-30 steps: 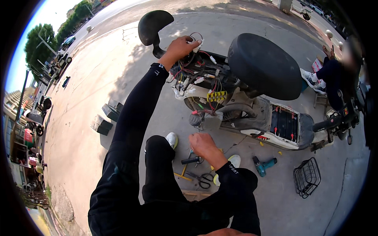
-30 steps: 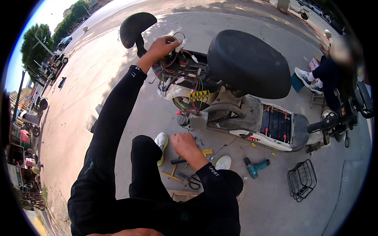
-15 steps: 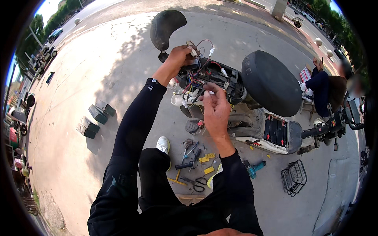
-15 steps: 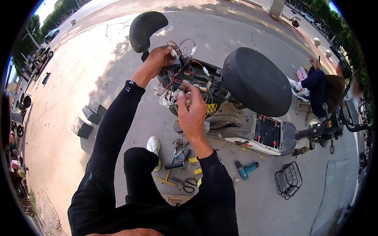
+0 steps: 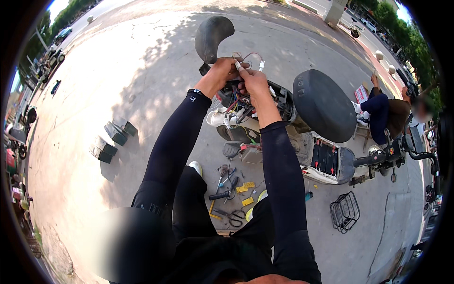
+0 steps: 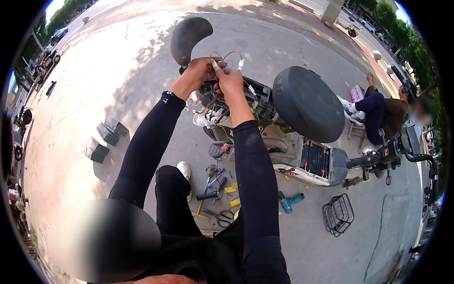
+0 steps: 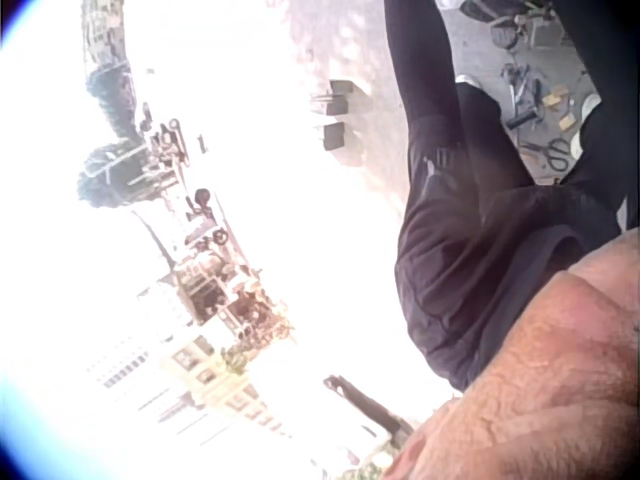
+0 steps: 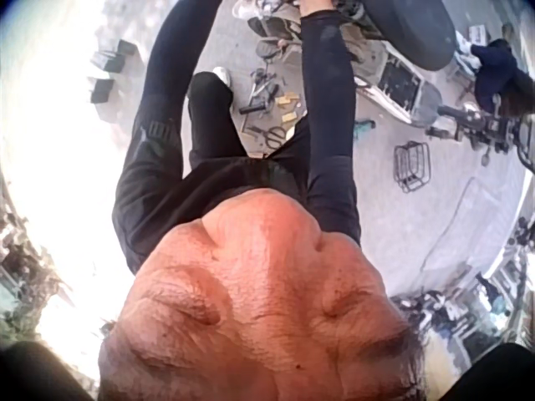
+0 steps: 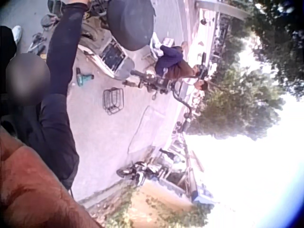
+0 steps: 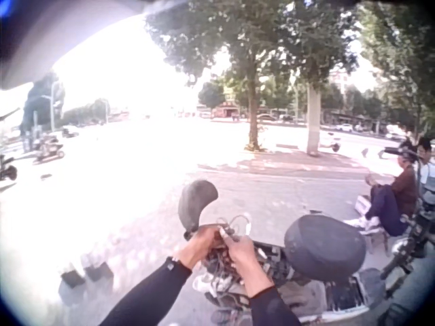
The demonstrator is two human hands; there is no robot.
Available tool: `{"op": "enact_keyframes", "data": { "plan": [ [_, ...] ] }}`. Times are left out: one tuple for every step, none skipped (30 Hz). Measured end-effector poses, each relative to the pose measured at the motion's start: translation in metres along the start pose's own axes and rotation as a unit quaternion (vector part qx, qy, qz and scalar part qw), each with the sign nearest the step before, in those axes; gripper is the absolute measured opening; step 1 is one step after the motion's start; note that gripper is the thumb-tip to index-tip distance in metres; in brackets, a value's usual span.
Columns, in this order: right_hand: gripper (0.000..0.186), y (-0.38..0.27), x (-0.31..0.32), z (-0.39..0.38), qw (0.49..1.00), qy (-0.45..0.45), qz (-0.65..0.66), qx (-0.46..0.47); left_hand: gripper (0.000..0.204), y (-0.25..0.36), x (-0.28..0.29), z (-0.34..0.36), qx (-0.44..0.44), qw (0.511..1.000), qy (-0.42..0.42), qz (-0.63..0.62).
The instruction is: The person sits on the ground and works on the exposed wiring of a scooter. They use a multimeter to test electrical connections and a screwdriver to adjust components within the wiring harness. The person repeatedly probes wires and checks the multimeter display throughout the clip.
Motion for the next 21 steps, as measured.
{"op": "enact_keyframes", "data": {
  "plan": [
    [0.029,0.001,0.000,-0.001,1.000,0.014,0.004,0.005,0.033,0.000,-0.001,0.001,0.010,1.000,0.008,0.007],
    [0.028,0.001,-0.001,0.000,0.999,0.035,0.014,0.013,0.033,0.001,-0.001,0.001,0.018,1.000,0.018,0.016],
    [0.027,0.002,-0.002,0.001,0.998,0.048,0.021,0.015,0.033,0.000,-0.001,0.006,0.019,0.999,0.020,0.019],
    [0.026,0.003,-0.002,0.002,0.998,0.062,0.027,0.017,0.032,-0.003,-0.001,0.013,0.021,0.999,0.022,0.022],
    [0.025,0.005,-0.004,0.002,0.997,0.072,0.036,0.017,0.032,-0.007,0.004,0.021,0.022,0.999,0.028,0.028],
    [0.024,0.007,-0.003,0.003,0.996,0.077,0.042,0.021,0.031,-0.011,0.006,0.027,0.031,0.999,0.029,0.034],
    [0.026,0.008,-0.001,0.005,0.994,0.102,-0.011,0.033,0.031,-0.014,0.008,0.033,0.039,0.998,0.031,0.040],
    [0.028,0.008,0.003,0.007,0.988,0.131,-0.066,0.046,0.030,-0.019,0.006,0.039,0.049,0.997,0.029,0.044],
    [0.030,0.007,0.005,0.009,0.978,0.160,-0.120,0.059,0.029,-0.020,0.005,0.044,0.044,0.997,0.043,0.044],
    [0.027,0.001,0.008,0.009,0.960,0.206,-0.172,0.084,0.028,-0.019,0.004,0.048,0.039,0.997,0.057,0.044],
    [0.027,0.002,0.008,0.006,0.958,0.213,-0.172,0.085,0.026,-0.022,0.005,0.047,0.039,0.996,0.073,0.045],
    [0.026,0.003,0.009,0.004,0.957,0.219,-0.171,0.085,0.025,-0.022,0.005,0.046,0.035,0.995,0.083,0.043],
    [0.026,0.003,0.013,0.001,0.955,0.226,-0.171,0.086,0.026,-0.023,0.004,0.045,0.030,0.994,0.098,0.035],
    [0.026,-0.006,0.014,-0.009,0.946,0.232,-0.176,0.141,0.026,-0.022,0.007,0.046,0.022,0.993,0.117,0.028],
    [0.027,-0.005,0.010,-0.015,0.955,0.211,-0.156,0.139,0.027,-0.020,0.010,0.047,0.014,0.991,0.135,0.021],
    [0.029,-0.004,0.004,-0.021,0.963,0.188,-0.135,0.138,0.026,-0.014,0.020,0.048,0.003,0.988,0.154,0.014],
    [0.031,-0.004,0.002,-0.026,0.969,0.169,-0.119,0.139,0.025,-0.007,0.025,0.047,-0.007,0.986,0.168,0.001],
    [0.028,-0.007,0.004,-0.037,0.980,0.170,-0.039,0.099,0.023,-0.005,0.022,0.045,-0.018,0.988,0.151,0.014],
    [0.026,-0.001,0.011,-0.032,0.977,0.190,0.011,0.101,0.023,-0.006,0.017,0.044,-0.018,0.989,0.143,0.034],
    [0.025,0.002,0.017,-0.028,0.971,0.208,0.064,0.103,0.022,-0.006,0.010,0.042,-0.019,0.989,0.137,0.057],
    [0.024,0.006,0.025,-0.024,0.961,0.226,0.117,0.104,0.022,-0.004,0.004,0.041,-0.020,0.988,0.131,0.079]
  ]
}}
Point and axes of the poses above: each hand's wrist, its own z-axis towards the middle knuckle, its own x-axis out of the back of the hand, y = z × x, the point moved 9 cm from there along z, towards the middle knuckle, and after that the axes turned 9 degrees about y, right-handed, at the moved point
